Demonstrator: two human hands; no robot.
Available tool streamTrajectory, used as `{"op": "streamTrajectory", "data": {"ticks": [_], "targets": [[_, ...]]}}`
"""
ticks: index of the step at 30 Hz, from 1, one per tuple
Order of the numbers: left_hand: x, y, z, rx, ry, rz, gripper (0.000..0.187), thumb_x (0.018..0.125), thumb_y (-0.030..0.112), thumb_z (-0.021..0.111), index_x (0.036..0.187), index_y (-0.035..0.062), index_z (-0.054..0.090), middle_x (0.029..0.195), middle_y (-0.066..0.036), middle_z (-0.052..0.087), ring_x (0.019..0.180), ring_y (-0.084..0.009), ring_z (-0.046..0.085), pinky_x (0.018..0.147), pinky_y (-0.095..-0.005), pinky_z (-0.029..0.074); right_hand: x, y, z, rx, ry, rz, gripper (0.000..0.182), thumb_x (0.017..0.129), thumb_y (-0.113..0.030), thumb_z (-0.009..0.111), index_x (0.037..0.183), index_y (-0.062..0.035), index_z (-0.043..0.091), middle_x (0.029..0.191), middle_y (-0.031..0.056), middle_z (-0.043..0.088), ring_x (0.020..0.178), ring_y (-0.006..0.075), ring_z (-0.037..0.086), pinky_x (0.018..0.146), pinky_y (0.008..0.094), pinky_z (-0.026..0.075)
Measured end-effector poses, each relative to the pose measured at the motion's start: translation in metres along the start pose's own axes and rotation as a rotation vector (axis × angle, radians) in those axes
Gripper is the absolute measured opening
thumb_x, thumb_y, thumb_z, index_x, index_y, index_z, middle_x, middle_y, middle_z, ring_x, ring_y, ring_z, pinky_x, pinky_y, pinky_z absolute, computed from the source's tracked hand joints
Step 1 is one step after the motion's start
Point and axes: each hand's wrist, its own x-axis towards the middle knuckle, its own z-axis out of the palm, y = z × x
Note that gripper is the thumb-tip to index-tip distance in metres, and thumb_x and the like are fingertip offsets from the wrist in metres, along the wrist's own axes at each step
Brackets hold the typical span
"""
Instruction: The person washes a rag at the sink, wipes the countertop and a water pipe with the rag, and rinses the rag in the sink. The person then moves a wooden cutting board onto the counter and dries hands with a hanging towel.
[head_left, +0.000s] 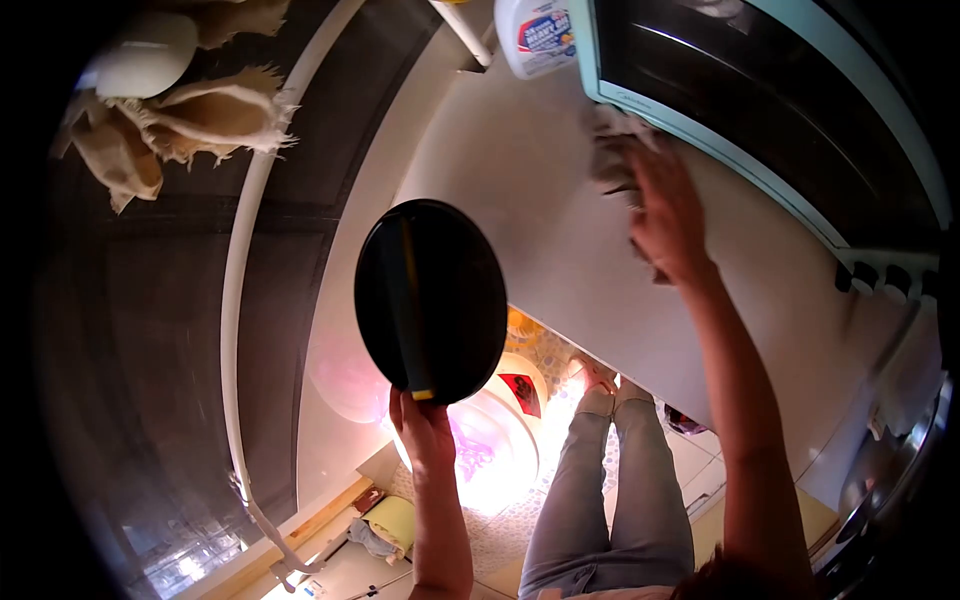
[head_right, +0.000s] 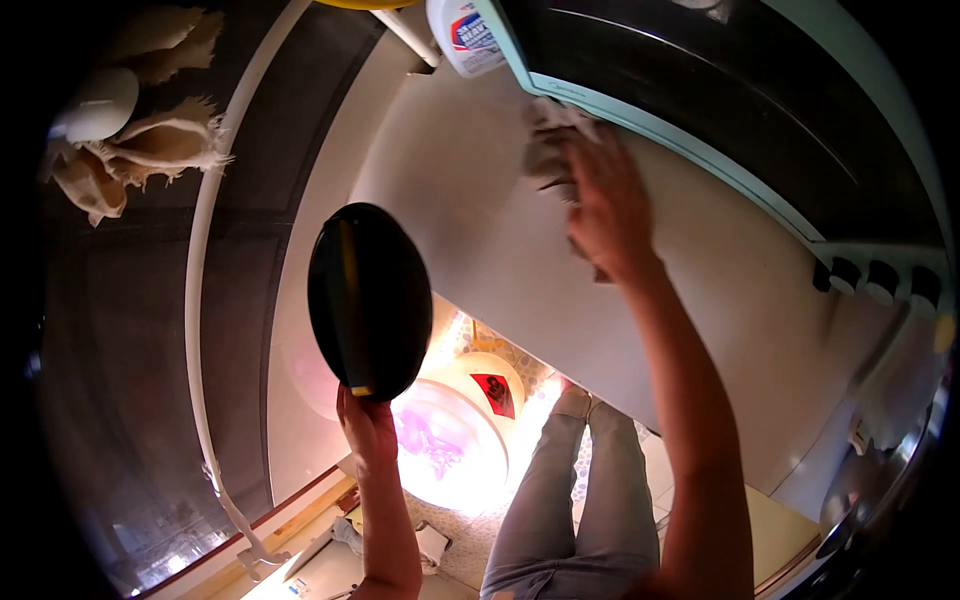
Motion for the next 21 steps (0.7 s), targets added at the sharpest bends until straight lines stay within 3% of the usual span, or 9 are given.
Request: {"op": "streamTrajectory", "data": {"ticks": [2, 6, 8, 12, 14, 17, 18, 20, 21], "targets": [[0.009, -0.007, 0.015, 0.049, -0.003, -0.033, 0.024, 0.090, 0.012, 0.039, 0.111, 0.0012, 0.044, 0.099, -0.011, 0.055, 0.085, -0.0189, 0.058, 0.067, -0.0289, 0.053, 0.012, 0.019, 0.004, -0.008, -0.018, -0.010, 0.053, 0.062, -0.004, 0.060, 0.113, -0.0005, 0.046, 0.108, 0.0125, 0.051, 0.104, 0.0308, 0.045, 0.092, 0.0417, 0.033], [0.036, -0.024, 0.065, 0.069, -0.035, 0.030, 0.022, 0.088, 0.011, 0.039, 0.104, -0.0010, 0.046, 0.093, -0.011, 0.055, 0.082, -0.0203, 0.058, 0.068, -0.0303, 0.053, 0.033, -0.008, 0.028, -0.263, -0.078, 0.336, 0.054, 0.066, -0.016, 0.065, 0.113, -0.0014, 0.043, 0.108, 0.0166, 0.050, 0.102, 0.0313, 0.046, 0.090, 0.0462, 0.033], [0.049, -0.030, 0.088, 0.093, -0.069, 0.040, 0.019, 0.087, 0.008, 0.040, 0.101, -0.0030, 0.046, 0.089, -0.013, 0.055, 0.076, -0.0212, 0.059, 0.068, -0.0318, 0.054, 0.018, -0.011, 0.035, -0.193, 0.060, 0.124, 0.058, 0.065, -0.012, 0.064, 0.117, -0.0009, 0.041, 0.117, 0.0179, 0.045, 0.111, 0.0353, 0.040, 0.095, 0.0481, 0.029], [0.059, -0.046, 0.114, 0.020, -0.104, 0.009, 0.020, 0.088, 0.011, 0.039, 0.099, -0.0056, 0.043, 0.089, -0.016, 0.054, 0.075, -0.0240, 0.061, 0.072, -0.0357, 0.054, -0.064, -0.063, -0.040, 0.182, -0.382, -0.108, 0.068, 0.058, 0.004, 0.056, 0.123, -0.0035, 0.039, 0.128, 0.0155, 0.038, 0.123, 0.0391, 0.026, 0.100, 0.0508, 0.024], [0.057, -0.043, 0.118, 0.116, -0.070, -0.057, 0.023, 0.089, 0.014, 0.041, 0.099, -0.0062, 0.044, 0.083, -0.016, 0.058, 0.065, -0.0217, 0.061, 0.062, -0.0315, 0.055, -0.116, -0.056, -0.077, 0.217, -0.531, -0.202, 0.068, 0.056, 0.006, 0.053, 0.122, -0.0027, 0.041, 0.126, 0.0161, 0.040, 0.120, 0.0383, 0.030, 0.098, 0.0513, 0.025], [0.049, -0.019, 0.113, 0.345, -0.210, -0.296, 0.026, 0.089, 0.018, 0.045, 0.097, -0.0055, 0.048, 0.072, -0.015, 0.061, 0.052, -0.0178, 0.059, 0.049, -0.0255, 0.050, -0.197, -0.020, -0.118, 0.015, -0.379, 0.134, 0.062, 0.060, 0.008, 0.050, 0.121, -0.0002, 0.041, 0.123, 0.0191, 0.041, 0.113, 0.0368, 0.037, 0.098, 0.0444, 0.028], [0.047, -0.018, 0.109, 0.417, -0.214, -0.271, 0.026, 0.089, 0.020, 0.046, 0.096, -0.0051, 0.050, 0.070, -0.014, 0.061, 0.050, -0.0169, 0.058, 0.046, -0.0246, 0.047, -0.204, -0.013, -0.129, -0.021, -0.274, 0.232, 0.060, 0.062, 0.008, 0.049, 0.121, 0.0004, 0.040, 0.121, 0.0193, 0.042, 0.110, 0.0348, 0.041, 0.096, 0.0418, 0.030], [0.043, -0.022, 0.101, 0.547, -0.245, -0.196, 0.027, 0.088, 0.022, 0.048, 0.095, -0.0042, 0.053, 0.065, -0.013, 0.062, 0.045, -0.0150, 0.056, 0.041, -0.0228, 0.042, -0.225, 0.003, -0.123, 0.299, -0.088, 0.426, 0.055, 0.067, 0.007, 0.052, 0.121, 0.0015, 0.040, 0.120, 0.0160, 0.043, 0.107, 0.0278, 0.044, 0.093, 0.0358, 0.034], [0.040, -0.027, 0.094, 0.486, -0.238, -0.126, 0.028, 0.087, 0.021, 0.049, 0.094, -0.0052, 0.053, 0.065, -0.013, 0.062, 0.047, -0.0138, 0.057, 0.042, -0.0235, 0.044, -0.211, -0.015, -0.125, 0.780, -0.041, 0.478, 0.048, 0.075, 0.003, 0.053, 0.121, 0.0020, 0.039, 0.120, 0.0118, 0.043, 0.106, 0.0206, 0.045, 0.091, 0.0322, 0.036]]}}
